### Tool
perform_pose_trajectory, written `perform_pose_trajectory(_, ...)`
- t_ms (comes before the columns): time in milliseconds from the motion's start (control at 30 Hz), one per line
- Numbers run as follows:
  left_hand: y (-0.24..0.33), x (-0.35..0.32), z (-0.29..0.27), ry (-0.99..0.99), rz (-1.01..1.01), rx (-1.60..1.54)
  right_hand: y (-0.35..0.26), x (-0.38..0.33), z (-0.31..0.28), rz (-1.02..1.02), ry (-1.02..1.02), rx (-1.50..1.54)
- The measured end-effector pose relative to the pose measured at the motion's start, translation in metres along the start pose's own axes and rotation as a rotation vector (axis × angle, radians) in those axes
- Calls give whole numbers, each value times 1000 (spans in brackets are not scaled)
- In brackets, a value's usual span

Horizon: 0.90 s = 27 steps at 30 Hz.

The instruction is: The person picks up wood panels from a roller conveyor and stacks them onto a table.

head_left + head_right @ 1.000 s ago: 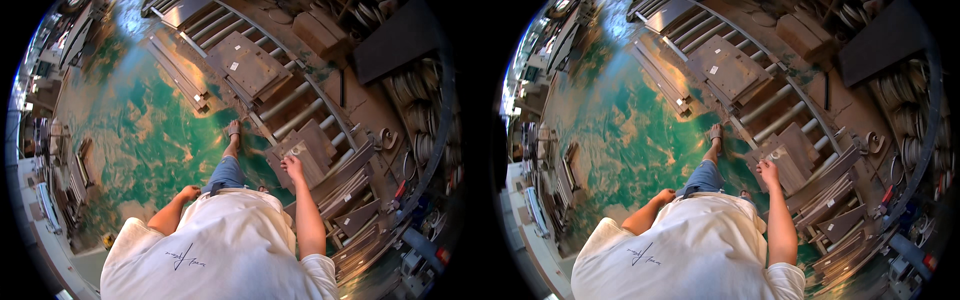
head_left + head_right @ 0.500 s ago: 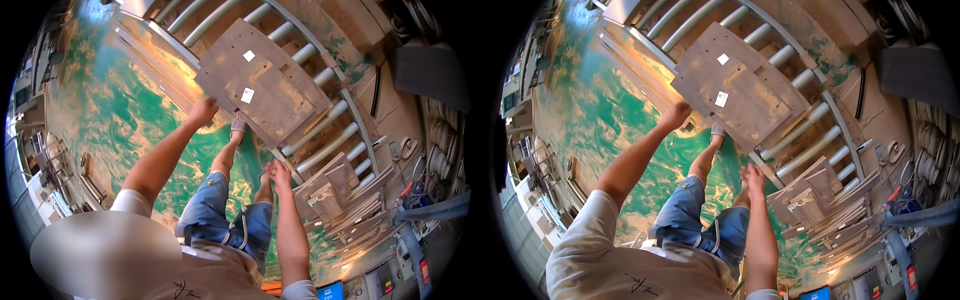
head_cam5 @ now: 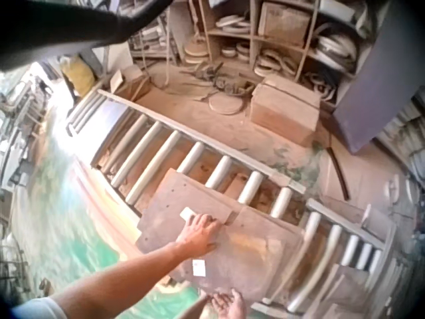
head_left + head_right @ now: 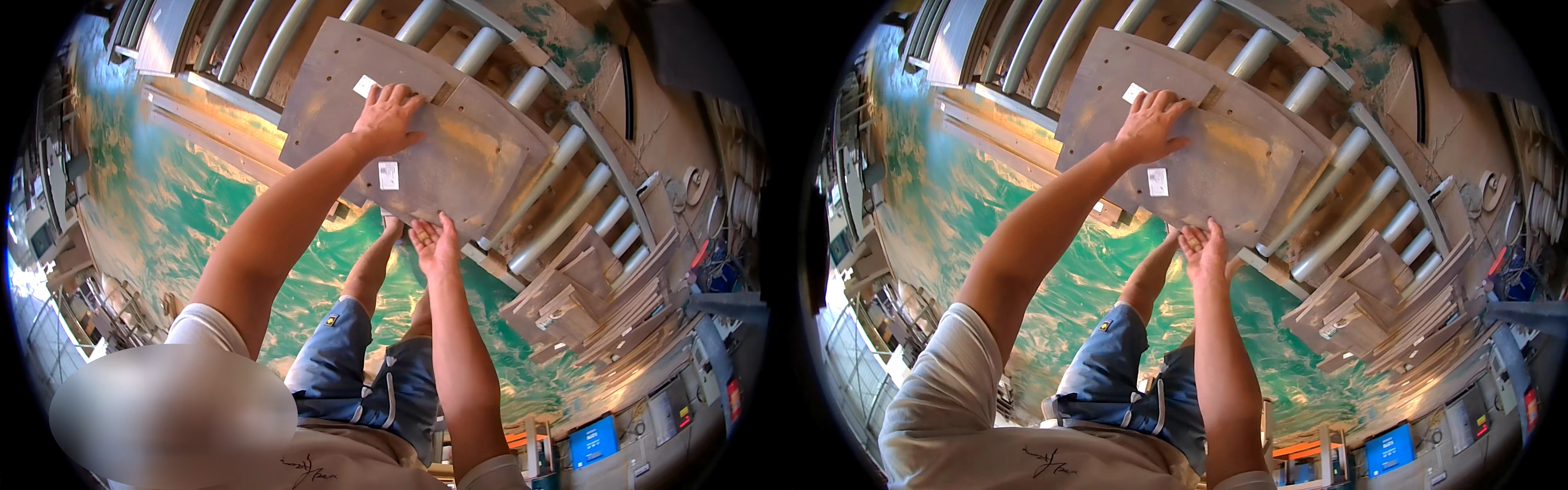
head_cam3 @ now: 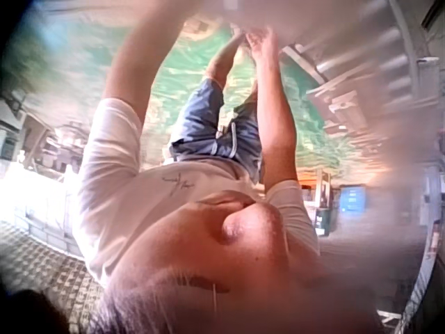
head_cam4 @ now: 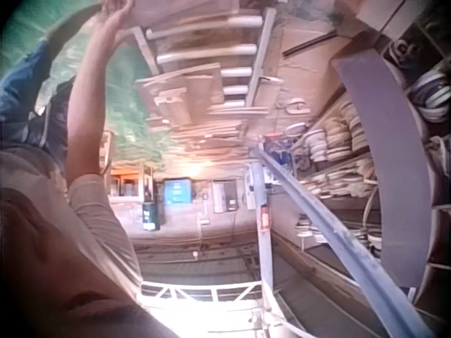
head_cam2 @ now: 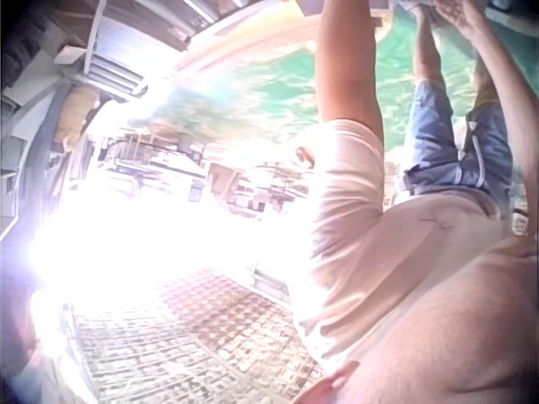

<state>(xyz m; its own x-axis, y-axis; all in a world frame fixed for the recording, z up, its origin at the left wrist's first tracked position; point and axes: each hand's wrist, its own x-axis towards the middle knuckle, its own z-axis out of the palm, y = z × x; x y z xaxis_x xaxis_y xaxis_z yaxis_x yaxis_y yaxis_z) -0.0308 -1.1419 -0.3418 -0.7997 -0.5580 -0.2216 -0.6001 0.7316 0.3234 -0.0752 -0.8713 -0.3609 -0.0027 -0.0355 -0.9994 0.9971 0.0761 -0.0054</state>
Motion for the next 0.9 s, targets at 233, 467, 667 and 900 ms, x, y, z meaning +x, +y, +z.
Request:
perform_pose_trajectory(233, 30, -65, 10, -103, -308, -232, -74, 7, -24, -558, 207, -395)
perform_pose_trajectory(467, -2, -88, 25, 164, -320, -191, -109, -12, -18, -802, 165, -537)
perform_pose_trajectory(667, -111, -49, 14, 222, -987, -33, -95, 23, -29, -752, 202, -740)
perform_pose_trajectory(900, -116, -47, 14, 51, -936, -204, -89, 25, -22, -863, 369, -830)
